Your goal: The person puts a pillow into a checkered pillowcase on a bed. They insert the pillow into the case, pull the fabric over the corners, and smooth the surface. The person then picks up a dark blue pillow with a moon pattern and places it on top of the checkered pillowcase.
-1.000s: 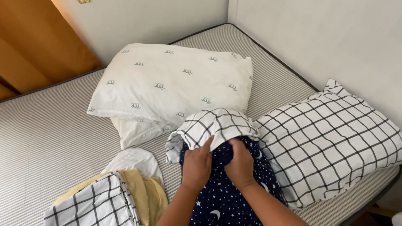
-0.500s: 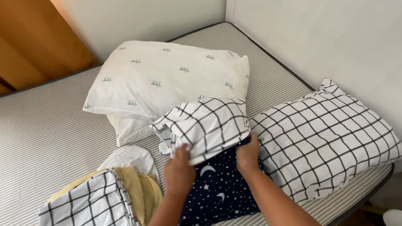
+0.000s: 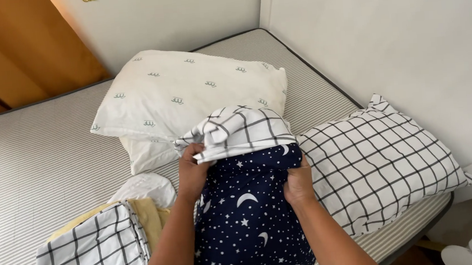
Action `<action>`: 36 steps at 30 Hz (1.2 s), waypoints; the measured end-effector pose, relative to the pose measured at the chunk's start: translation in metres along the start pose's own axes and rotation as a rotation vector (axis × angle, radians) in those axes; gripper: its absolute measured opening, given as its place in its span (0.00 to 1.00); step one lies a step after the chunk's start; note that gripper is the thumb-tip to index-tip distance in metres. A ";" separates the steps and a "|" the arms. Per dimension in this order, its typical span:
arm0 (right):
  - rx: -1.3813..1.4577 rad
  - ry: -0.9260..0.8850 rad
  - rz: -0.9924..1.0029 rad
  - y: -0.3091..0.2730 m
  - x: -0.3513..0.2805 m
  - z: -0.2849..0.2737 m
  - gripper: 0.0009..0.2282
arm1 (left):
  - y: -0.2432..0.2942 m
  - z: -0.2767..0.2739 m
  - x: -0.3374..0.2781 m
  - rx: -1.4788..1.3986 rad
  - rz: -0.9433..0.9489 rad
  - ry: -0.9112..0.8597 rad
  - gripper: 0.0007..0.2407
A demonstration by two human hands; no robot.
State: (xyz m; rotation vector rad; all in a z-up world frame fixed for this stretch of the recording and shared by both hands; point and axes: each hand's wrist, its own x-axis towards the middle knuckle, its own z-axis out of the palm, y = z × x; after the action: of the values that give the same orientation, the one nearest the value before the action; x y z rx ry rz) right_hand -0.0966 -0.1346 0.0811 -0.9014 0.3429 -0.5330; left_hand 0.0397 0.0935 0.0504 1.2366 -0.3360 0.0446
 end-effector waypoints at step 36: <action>-1.179 -0.382 -0.394 0.103 0.001 0.004 0.32 | -0.059 -0.016 -0.052 0.721 -0.106 -0.144 0.17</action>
State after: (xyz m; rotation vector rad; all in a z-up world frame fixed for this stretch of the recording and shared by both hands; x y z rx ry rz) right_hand -0.0636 -0.0809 -0.0002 -2.2084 0.0968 -0.4807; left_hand 0.0066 0.0962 -0.0225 1.9771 -0.3936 -0.0173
